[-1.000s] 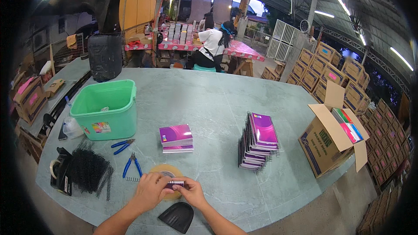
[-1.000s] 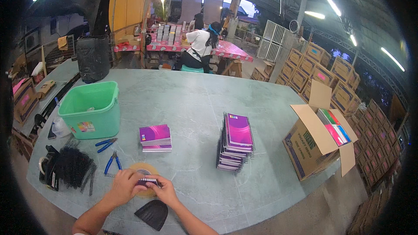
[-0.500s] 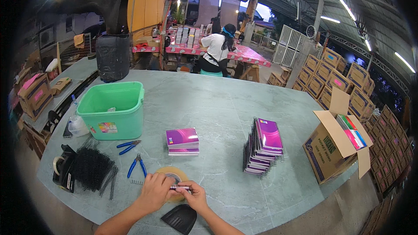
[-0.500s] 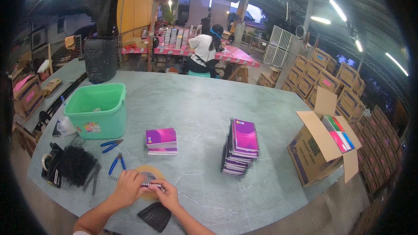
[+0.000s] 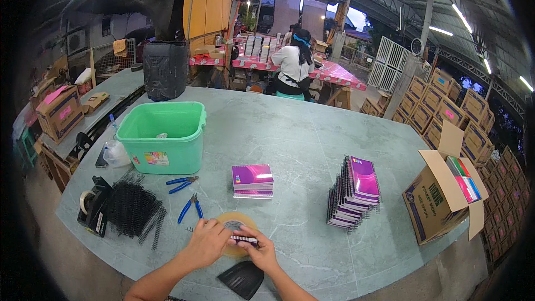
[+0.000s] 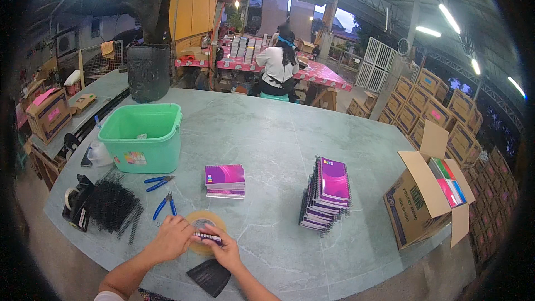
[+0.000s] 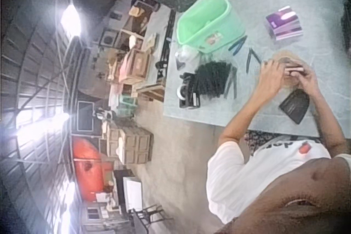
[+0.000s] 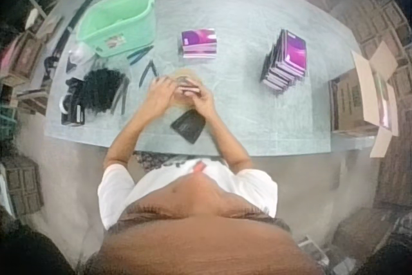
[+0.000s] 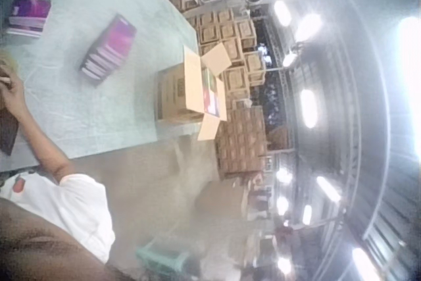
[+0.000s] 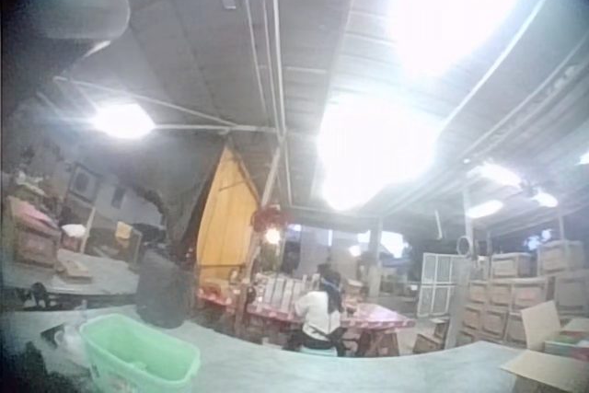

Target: The person inserts a black spiral coil through the pre-punched holes of a notebook cover and pages by hand, then uses pliers to crimp the ends of the coil.

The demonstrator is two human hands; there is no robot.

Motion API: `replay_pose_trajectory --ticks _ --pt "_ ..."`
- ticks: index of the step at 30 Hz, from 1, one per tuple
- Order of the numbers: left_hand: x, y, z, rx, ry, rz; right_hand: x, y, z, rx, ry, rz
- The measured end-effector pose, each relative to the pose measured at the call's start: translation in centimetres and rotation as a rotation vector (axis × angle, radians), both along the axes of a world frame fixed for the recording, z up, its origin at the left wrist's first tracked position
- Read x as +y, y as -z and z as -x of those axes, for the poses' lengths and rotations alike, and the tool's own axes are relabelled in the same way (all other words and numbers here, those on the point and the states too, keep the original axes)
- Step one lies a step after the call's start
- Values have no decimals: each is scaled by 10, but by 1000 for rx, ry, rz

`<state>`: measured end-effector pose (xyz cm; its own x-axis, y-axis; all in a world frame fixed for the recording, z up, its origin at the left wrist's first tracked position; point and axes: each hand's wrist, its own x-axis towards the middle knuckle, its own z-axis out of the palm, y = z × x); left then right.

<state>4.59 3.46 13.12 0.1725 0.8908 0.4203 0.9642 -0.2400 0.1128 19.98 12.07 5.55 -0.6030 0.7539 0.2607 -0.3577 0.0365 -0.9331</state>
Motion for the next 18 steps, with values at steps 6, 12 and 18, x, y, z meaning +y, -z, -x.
replay_pose_trajectory --ticks 6,12,18 --pt "7 -3 -7 -40 -20 -70 9 1 -8 -112 21 -69" --pt "9 2 -1 -90 -51 -60 11 -9 -7 -91 70 116" --pt "16 8 -6 -211 67 -136 14 4 -9 -37 72 9"
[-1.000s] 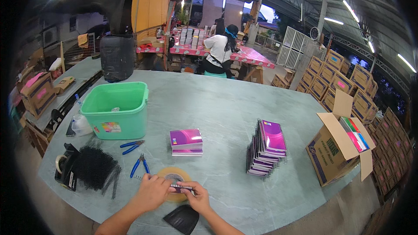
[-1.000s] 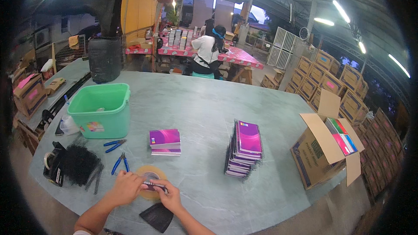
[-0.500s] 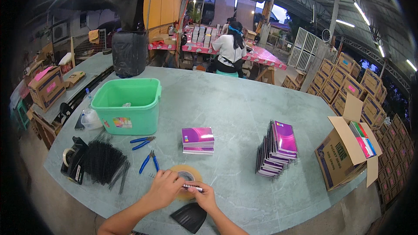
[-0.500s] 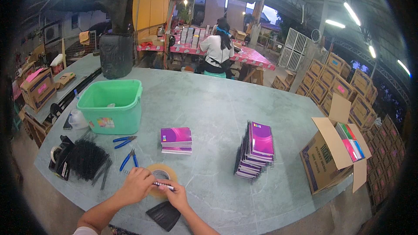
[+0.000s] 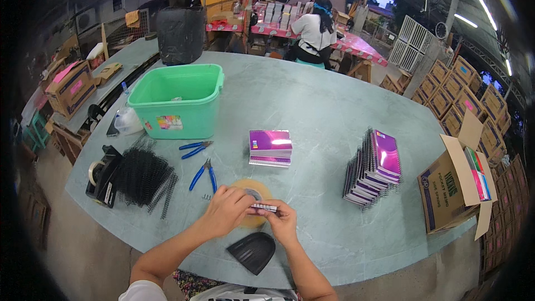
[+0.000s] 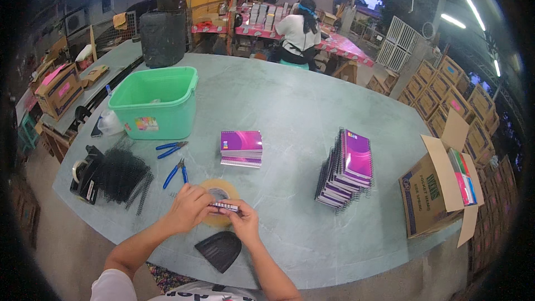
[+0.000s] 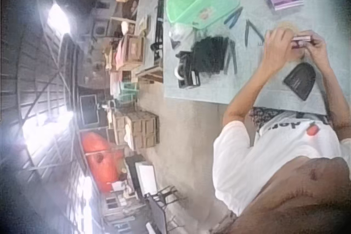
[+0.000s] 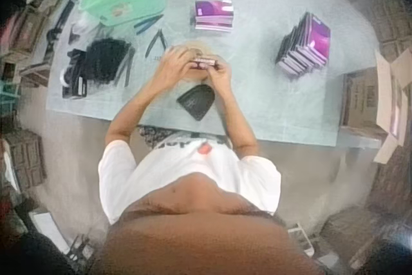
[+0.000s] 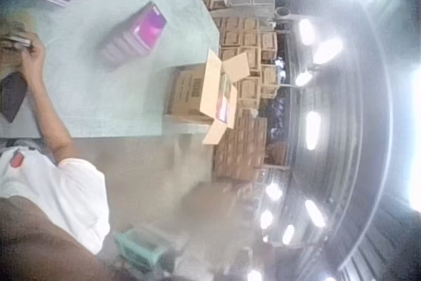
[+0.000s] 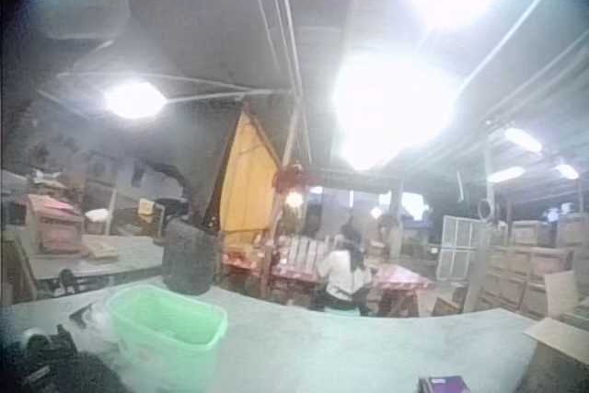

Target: The person inserts a black spiral coil through the pre-punched holes of a notebook cover and pages by hand, then uses pliers to crimp the ends of the coil.

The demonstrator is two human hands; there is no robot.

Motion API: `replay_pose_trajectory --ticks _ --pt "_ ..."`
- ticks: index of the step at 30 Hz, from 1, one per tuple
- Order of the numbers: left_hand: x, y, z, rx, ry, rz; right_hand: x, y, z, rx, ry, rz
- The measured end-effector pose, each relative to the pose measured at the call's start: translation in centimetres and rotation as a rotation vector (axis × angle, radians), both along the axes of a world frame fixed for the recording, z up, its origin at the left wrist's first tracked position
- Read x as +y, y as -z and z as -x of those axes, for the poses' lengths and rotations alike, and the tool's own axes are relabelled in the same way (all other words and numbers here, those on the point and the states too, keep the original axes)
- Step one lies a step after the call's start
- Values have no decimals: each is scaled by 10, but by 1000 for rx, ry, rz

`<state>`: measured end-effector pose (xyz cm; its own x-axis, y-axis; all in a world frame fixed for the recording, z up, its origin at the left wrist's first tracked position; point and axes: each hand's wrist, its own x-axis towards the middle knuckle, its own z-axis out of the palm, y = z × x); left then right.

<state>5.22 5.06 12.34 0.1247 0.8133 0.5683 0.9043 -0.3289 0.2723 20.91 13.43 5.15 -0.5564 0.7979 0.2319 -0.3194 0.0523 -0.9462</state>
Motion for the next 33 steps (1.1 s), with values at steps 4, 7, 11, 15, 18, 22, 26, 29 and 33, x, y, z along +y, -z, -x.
replay_pose_trajectory --ticks 4,7,11,15,18,22,26,29,33 --pt "0 4 4 174 -37 36 2 -4 -2 29 -4 40" --pt "7 -4 -8 79 -31 -22 5 1 -3 25 -21 72" --pt "9 0 -3 90 -5 31 5 -2 -3 45 -51 69" --pt "12 -4 -8 71 -21 6 7 0 -2 1 9 -15" --pt "13 0 -7 77 -6 0 7 9 -5 -21 -40 50" --pt "12 4 6 59 14 162 7 7 -4 -37 -63 39" --pt "11 -6 3 21 15 132 6 2 -4 90 -137 95" --pt "10 -9 -6 -31 -25 77 5 6 -3 40 -101 100" --pt "5 -8 3 46 -87 194 2 2 0 53 -6 -71"
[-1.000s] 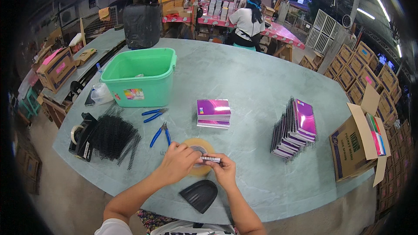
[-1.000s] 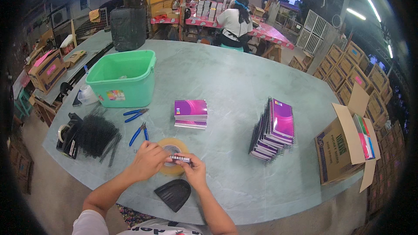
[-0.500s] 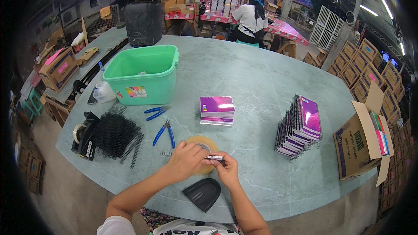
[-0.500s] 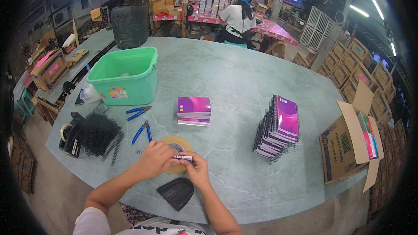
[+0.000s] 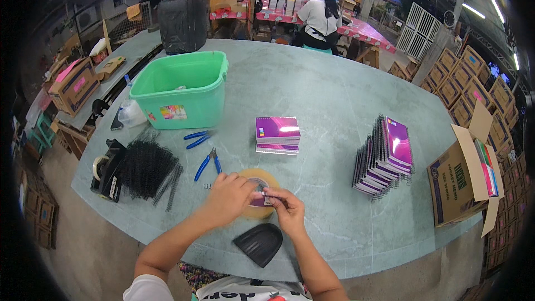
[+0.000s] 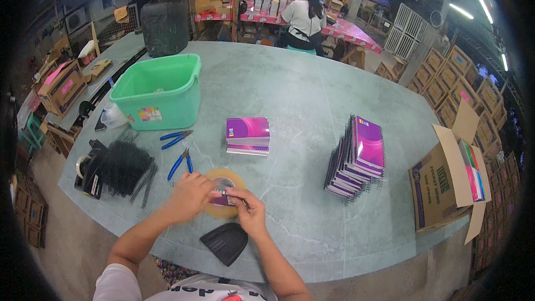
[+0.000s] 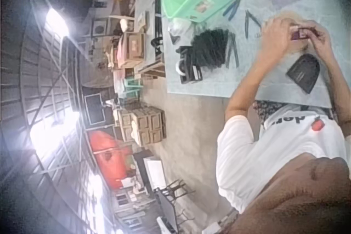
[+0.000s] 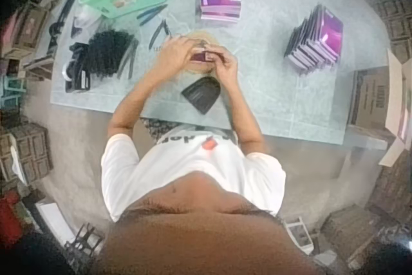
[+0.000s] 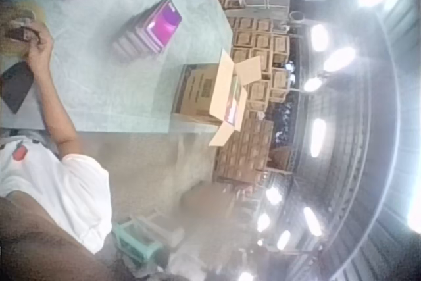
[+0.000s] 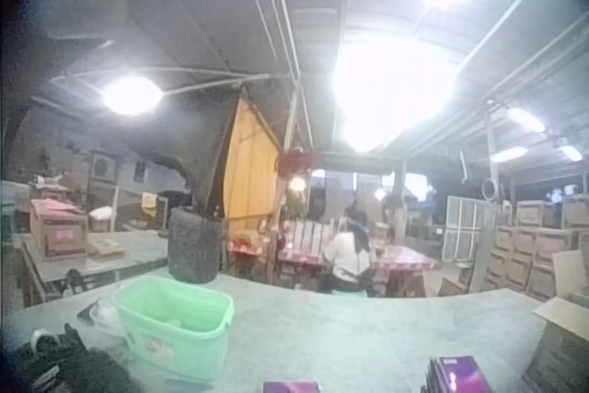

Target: The person inserts a black spiral coil through the pre-punched holes of a notebook cover and pages by hand, then uses pliers to crimp the ends of the coil.

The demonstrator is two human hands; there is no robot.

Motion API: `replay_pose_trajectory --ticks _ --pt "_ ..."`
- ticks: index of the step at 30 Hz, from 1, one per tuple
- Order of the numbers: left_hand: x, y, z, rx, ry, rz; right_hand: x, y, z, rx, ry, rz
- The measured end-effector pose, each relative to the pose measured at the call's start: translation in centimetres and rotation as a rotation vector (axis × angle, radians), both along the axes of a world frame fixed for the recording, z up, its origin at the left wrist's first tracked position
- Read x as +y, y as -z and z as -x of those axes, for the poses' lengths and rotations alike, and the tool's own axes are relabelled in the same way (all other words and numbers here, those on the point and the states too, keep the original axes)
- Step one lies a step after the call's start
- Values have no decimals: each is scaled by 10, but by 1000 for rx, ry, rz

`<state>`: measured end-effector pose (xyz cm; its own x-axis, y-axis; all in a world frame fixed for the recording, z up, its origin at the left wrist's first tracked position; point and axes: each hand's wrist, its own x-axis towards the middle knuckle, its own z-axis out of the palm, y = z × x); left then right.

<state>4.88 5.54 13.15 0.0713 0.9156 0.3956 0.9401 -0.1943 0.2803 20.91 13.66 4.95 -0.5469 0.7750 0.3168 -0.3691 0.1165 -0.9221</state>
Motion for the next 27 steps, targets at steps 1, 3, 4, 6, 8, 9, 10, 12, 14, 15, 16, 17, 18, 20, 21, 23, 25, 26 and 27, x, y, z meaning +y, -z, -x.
replay_pose_trajectory --ticks 1,3,4,6,8,9,10,12,14,15,16,17,18,20,21,23,25,26,27 --pt "-2 1 4 58 -8 63 -3 -6 3 14 3 55" --pt "-2 -5 0 1 16 45 -10 -20 7 43 15 162" --pt "-2 -8 -3 -28 31 35 -8 -14 5 1 -8 145" --pt "-1 -11 -9 -70 25 -35 -3 -3 1 -83 -57 111" --pt "-2 -7 -8 -40 14 -30 -2 -6 -1 -50 -39 24" --pt "-2 -2 -4 12 8 10 -3 -12 -1 -33 -30 -19" --pt "-2 1 -1 64 2 50 -6 -19 0 -11 -27 46" --pt "-2 -3 -3 18 5 25 -11 -31 1 33 -13 175" --pt "1 -7 -7 -30 20 -12 -3 -10 -6 -98 24 65" --pt "1 -7 -9 -55 22 -36 -2 -9 -7 -165 35 11" --pt "1 -6 -10 -81 24 -60 -3 -10 -8 -159 64 -9" --pt "1 -5 -10 -81 34 -25 -5 -12 -9 -154 94 -28" --pt "1 -3 -8 -81 44 10 -7 -15 -9 -148 124 -48" --pt "3 -1 -8 -100 77 20 -5 -6 -12 -216 143 -32" --pt "7 0 -10 -119 99 -7 -4 -3 -12 -250 151 -27" --pt "13 3 -16 -135 133 -39 -4 -3 -14 -314 173 -43" --pt "17 8 -23 -127 156 -44 -4 -5 -15 -354 189 -49" --pt "17 5 -24 -143 161 -13 -4 -5 -15 -362 196 -49" --pt "18 2 -24 -159 171 19 -4 -6 -16 -369 209 -48"
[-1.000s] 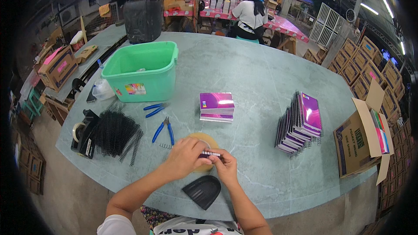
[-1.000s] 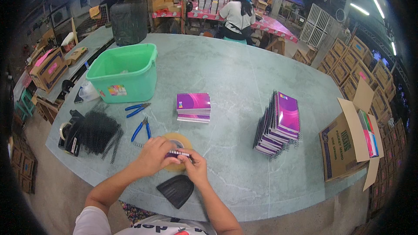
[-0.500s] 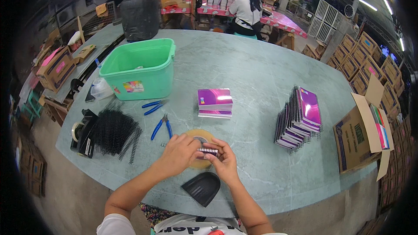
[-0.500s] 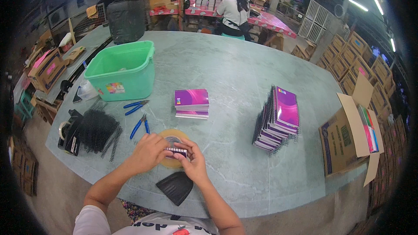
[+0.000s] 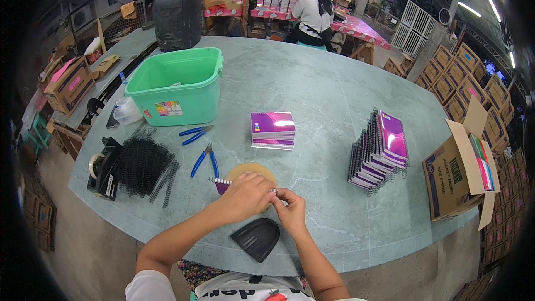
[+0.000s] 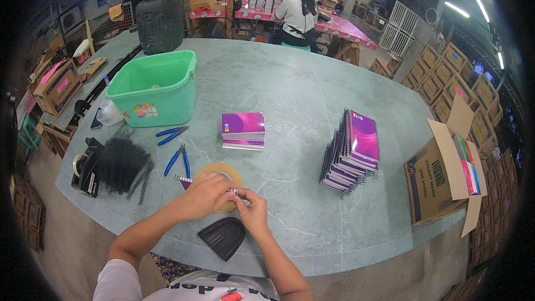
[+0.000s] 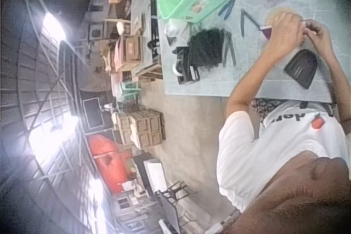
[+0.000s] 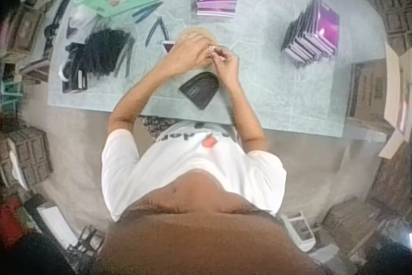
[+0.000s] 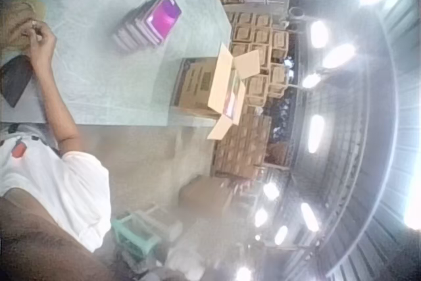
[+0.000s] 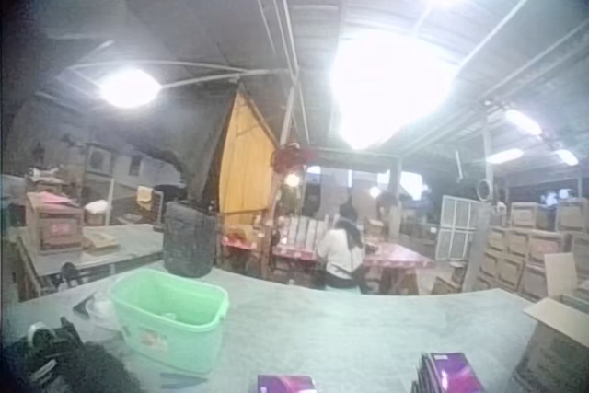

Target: The person inserts a black spiral coil through the pre-punched holes of a notebook cover and pages by hand, then uses pliers to crimp the ends of the coil.

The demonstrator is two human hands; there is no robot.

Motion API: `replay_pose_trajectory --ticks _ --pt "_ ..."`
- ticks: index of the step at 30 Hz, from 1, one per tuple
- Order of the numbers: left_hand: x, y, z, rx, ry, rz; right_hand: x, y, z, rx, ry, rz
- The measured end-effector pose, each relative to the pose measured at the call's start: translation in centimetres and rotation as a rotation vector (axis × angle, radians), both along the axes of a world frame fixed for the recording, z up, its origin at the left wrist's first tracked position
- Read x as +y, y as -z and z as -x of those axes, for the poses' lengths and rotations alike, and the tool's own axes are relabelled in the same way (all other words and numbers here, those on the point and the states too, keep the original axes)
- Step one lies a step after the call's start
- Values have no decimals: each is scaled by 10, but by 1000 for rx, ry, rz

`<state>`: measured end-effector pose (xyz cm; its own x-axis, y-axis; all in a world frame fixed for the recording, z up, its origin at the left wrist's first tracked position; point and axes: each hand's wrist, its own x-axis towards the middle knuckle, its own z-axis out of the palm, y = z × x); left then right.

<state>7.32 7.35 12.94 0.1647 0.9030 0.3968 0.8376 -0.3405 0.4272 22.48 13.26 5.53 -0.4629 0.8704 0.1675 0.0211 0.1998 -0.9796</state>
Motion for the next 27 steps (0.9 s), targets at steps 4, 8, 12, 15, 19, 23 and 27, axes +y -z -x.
replay_pose_trajectory --ticks 4,8,12,15,19,23,27 --pt "4 3 -2 -76 58 -1 2 0 -1 -35 -7 -19" --pt "9 4 5 -76 112 53 2 -4 -1 -69 7 -4" --pt "7 4 3 -54 112 25 3 4 -1 -123 24 -68" --pt "7 10 2 -28 98 -37 0 -3 -3 -155 35 -129" --pt "8 9 -3 -76 89 -65 -2 -3 -4 -104 50 -179" --pt "2 9 4 -151 26 -28 -4 -4 3 -91 39 -371" --pt "-6 -8 2 -176 -44 34 -8 -17 2 -119 -17 -415"
